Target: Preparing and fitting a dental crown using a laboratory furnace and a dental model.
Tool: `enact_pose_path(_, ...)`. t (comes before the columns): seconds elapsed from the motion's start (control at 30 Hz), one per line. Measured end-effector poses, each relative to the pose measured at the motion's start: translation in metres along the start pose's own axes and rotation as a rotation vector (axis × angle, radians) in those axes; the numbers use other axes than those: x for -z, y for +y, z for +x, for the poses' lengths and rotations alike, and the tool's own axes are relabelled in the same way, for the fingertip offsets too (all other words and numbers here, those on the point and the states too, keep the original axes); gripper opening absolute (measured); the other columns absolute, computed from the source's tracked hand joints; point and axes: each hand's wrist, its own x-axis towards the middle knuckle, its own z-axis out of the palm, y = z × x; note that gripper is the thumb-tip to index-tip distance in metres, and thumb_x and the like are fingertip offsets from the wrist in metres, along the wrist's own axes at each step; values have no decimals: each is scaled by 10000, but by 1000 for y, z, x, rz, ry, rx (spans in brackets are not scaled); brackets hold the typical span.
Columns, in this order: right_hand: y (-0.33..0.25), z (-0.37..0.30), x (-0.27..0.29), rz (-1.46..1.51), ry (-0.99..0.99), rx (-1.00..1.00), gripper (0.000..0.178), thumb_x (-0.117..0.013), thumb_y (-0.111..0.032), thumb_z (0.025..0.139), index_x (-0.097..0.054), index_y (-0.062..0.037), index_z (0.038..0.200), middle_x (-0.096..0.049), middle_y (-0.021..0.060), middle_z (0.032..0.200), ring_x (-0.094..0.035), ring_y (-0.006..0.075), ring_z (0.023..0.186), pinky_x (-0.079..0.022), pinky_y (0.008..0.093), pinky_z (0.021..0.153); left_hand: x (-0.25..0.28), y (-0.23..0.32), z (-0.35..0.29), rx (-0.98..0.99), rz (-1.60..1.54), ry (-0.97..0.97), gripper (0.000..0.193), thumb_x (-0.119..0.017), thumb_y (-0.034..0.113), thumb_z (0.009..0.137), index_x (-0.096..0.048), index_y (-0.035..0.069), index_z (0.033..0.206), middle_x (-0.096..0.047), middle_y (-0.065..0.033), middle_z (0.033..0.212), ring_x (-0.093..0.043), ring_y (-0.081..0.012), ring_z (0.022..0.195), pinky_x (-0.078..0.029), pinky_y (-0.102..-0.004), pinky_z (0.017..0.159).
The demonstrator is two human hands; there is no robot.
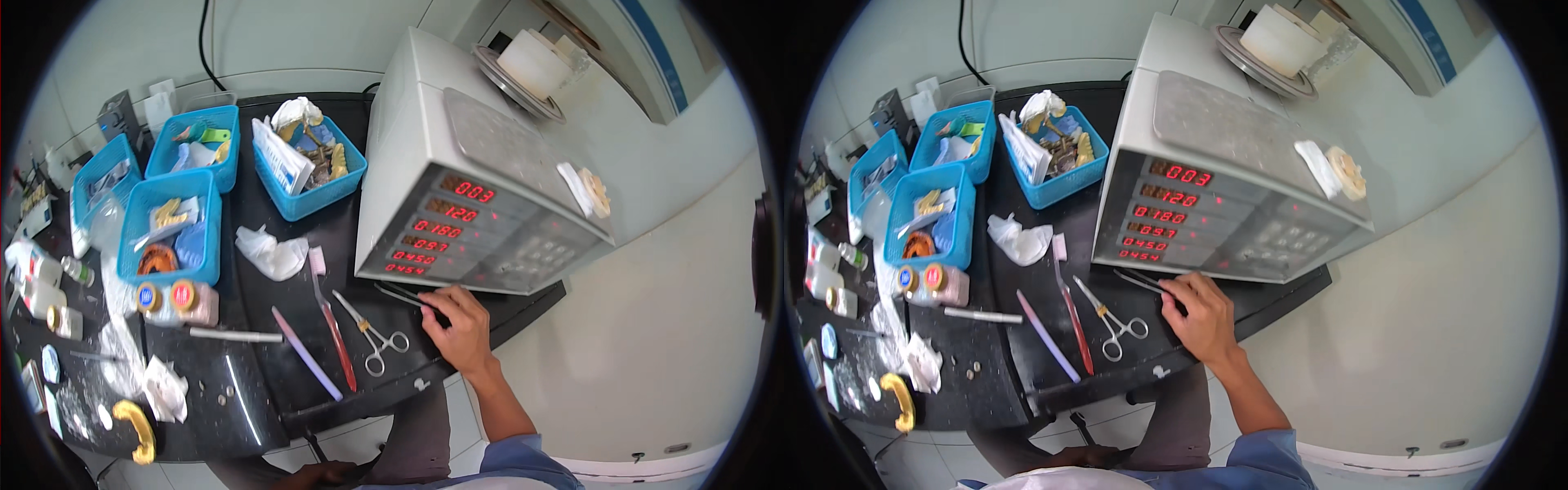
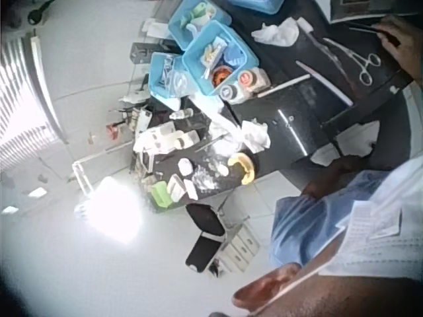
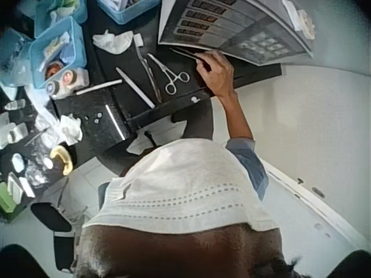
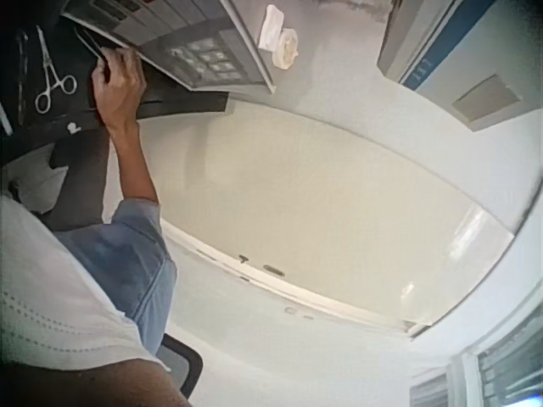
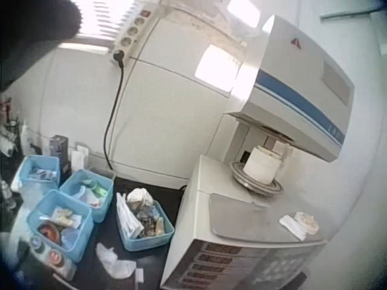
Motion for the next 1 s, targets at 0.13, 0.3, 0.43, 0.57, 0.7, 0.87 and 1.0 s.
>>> enact_pose_path(0.13,8,-7,0,-23,34,70,159,-700,-63,775,-700,-41,933,-629,72,852,-631,267,766,-513,367,657,1,-21,13,-68,117,160,866,-736,292,684,-379,145,1459,-494,-207,1387,-489,-377,1270,-420,-512,1032)
enact_pose_path(0.3,7,-22,16,145,169,27,206,-713,-93,802,-691,-34,998,-654,94,911,-653,255,769,-527,344,704,15,10,1,81,215,175,741,-702,273,724,-456,146,1411,-531,-177,1374,-499,-344,1279,-399,-416,1075)
enact_pose_path(0.43,40,-27,36,14,785,86,265,-666,-109,847,-630,-1,1086,-639,141,1039,-601,302,985,-454,394,907,-7,-19,-5,134,270,577,644,-667,215,759,-499,132,1374,-651,-187,1174,-613,-349,1113,-474,-417,977)
enact_pose_path(0.57,112,-24,61,153,991,-137,385,-617,-169,913,-518,34,1226,-544,190,1246,-553,295,1101,-412,412,965,17,68,-86,200,-63,1278,456,-658,179,827,-589,71,1265,-703,-180,1003,-675,-333,953,-530,-401,846)
enact_pose_path(0.7,113,-3,76,479,824,-248,398,-581,-232,958,-501,58,1219,-587,175,1150,-602,231,955,-468,346,856,9,66,-160,259,87,2005,321,-642,98,842,-636,10,1151,-680,-176,1027,-649,-346,968,-503,-409,867)
enact_pose_path(0.87,115,4,74,548,824,-345,383,-605,-215,945,-510,63,1192,-610,129,983,-596,165,749,-489,304,717,-12,70,-204,329,8,2295,290,-623,54,834,-629,-17,1115,-644,-191,1086,-592,-368,1038,-459,-421,934)
enact_pose_path(1.0,115,4,69,554,849,-292,381,-613,-221,946,-515,62,1182,-601,120,985,-591,157,741,-484,299,703,-25,51,-210,525,74,2389,377,-599,41,832,-565,-25,1201,-560,-225,1211,-525,-398,1108,-418,-453,973)
